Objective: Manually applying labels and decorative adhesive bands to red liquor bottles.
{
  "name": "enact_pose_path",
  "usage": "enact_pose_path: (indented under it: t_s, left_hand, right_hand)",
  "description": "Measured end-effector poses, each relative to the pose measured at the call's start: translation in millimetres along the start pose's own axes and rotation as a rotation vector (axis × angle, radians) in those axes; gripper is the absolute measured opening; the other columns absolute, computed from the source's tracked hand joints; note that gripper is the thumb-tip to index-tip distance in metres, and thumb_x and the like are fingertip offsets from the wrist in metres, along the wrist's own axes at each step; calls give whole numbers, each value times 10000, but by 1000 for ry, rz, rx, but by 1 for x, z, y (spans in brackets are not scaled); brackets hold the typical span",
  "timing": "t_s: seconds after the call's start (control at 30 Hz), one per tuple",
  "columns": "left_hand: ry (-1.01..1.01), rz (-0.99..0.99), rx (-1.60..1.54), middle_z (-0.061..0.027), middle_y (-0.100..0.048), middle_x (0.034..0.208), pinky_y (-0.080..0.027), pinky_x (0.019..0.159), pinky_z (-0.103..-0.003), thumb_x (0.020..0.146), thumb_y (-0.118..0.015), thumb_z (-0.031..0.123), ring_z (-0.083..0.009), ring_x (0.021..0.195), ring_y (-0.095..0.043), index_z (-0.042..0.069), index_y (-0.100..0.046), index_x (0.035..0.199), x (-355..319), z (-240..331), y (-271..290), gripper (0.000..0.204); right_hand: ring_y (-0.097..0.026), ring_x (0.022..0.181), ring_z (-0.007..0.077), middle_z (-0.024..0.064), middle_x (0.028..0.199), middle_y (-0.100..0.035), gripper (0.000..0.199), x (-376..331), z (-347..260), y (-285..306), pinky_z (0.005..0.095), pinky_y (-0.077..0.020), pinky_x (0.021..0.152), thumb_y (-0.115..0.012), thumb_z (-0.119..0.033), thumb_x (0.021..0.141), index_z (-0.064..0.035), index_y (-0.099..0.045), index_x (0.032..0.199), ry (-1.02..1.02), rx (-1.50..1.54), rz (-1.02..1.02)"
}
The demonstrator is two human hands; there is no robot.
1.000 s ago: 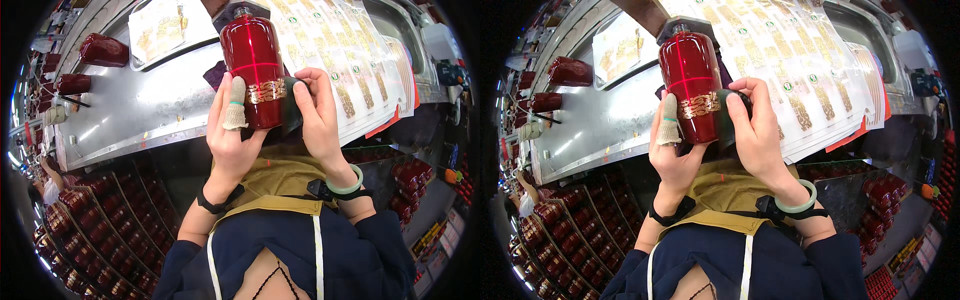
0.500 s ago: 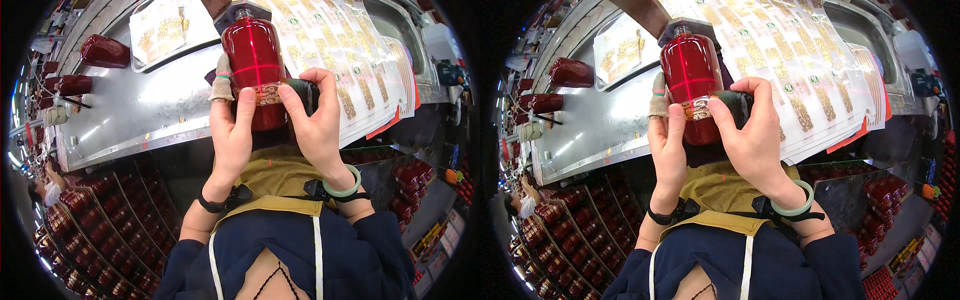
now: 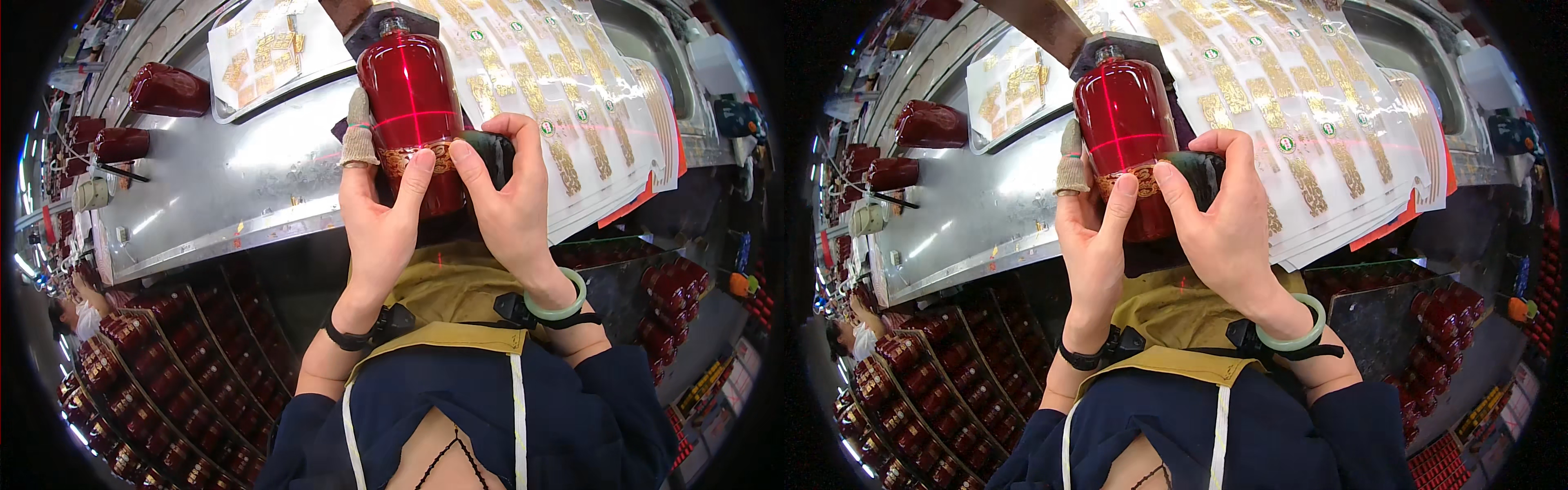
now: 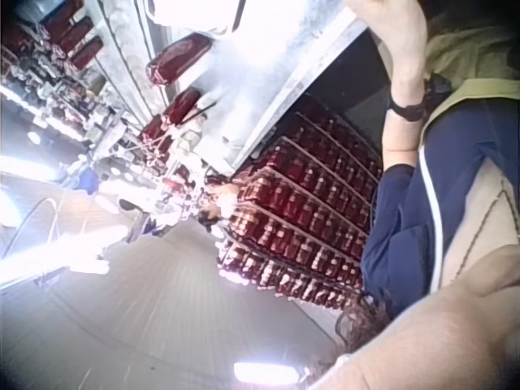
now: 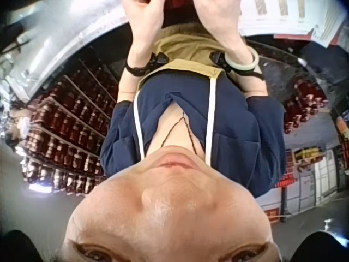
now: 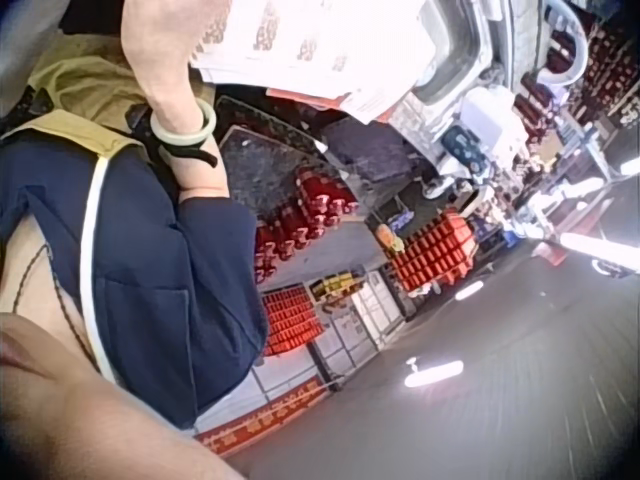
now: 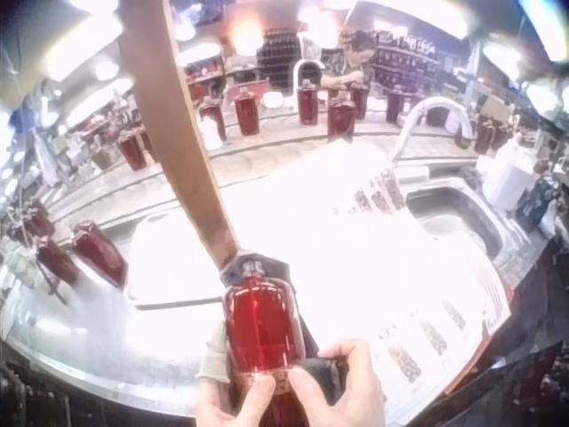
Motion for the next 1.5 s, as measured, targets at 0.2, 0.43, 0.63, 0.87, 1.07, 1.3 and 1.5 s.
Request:
enact_pose_path:
  t_s: [0.2, 0.43, 0.63, 0.87, 1.07, 1.3, 1.5]
  left_hand:
    - [19, 3, 20, -133, -577, 1422, -467, 1089, -354, 1014, -676, 78, -190, 1260, -588, -20, -403, 1528, -1, -1, -1, 590]
    - [-87, -7, 126, -152, -526, 1474, -428, 1116, -351, 1004, -682, 84, -204, 1309, -541, -31, -327, 1575, 2, -5, -1, 682]
    - [-346, -1, 515, -250, -403, 1591, -387, 1157, -425, 965, -734, 251, -333, 1407, -476, -27, -432, 1536, -9, -1, 7, 702]
    - [-628, -43, 1059, -327, -345, 1605, -383, 1141, -546, 725, -913, 392, -513, 1438, -389, 69, -595, 1453, -33, -11, 25, 858]
    - [-248, -15, 629, -261, -528, 1496, -397, 1161, -456, 694, -890, 49, -396, 1386, -514, -60, -414, 1538, -19, -33, 30, 975]
    - [-570, -52, 890, -225, -610, 1427, -393, 1136, -471, 676, -902, 91, -356, 1304, -591, -55, -498, 1485, -19, -7, 32, 916]
    - [-312, -12, 710, -208, -618, 1419, -393, 1155, -486, 686, -905, 124, -344, 1244, -627, -65, -498, 1474, -11, -21, 31, 907]
  right_hand:
    - [-588, 929, 157, 98, 1044, -619, 282, 12, 15, 11, 316, -495, 847, -677, -136, 999, 15, -526, 1183, -225, -5, 28]
    - [-646, 917, 201, 121, 1030, -681, 185, 9, -3, 9, 316, -513, 838, -619, -46, 1004, 23, -604, 1176, 62, 103, -132]
    - [-670, 927, 207, 129, 1000, -703, 178, 27, 14, 27, 322, -521, 840, -610, -54, 1005, 17, -627, 1168, 85, -112, 39]
    - [-673, 924, 211, 103, 1024, -710, 206, 32, -3, 34, 334, -525, 876, -634, 13, 964, -8, -683, 1163, 398, -66, -16]
    - [-652, 832, 149, -19, 962, -753, 263, 16, -45, 26, 311, -490, 792, -729, -112, 723, -123, -795, 977, 1149, -380, -382]
    - [-641, 850, 150, -28, 975, -758, 290, 22, -37, 31, 315, -428, 819, -714, -101, 700, -131, -794, 977, 1054, -474, -314]
    - [-630, 850, 160, -26, 1009, -772, 291, 16, -37, 32, 320, -443, 813, -723, -80, 693, -135, -805, 966, 917, -513, -265]
Point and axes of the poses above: each hand's wrist, its own x-axis towards the middle knuckle, its own y-axis out of the back of the hand, z = x × y, the point moved 2 cm from there along x, towards the middle knuckle
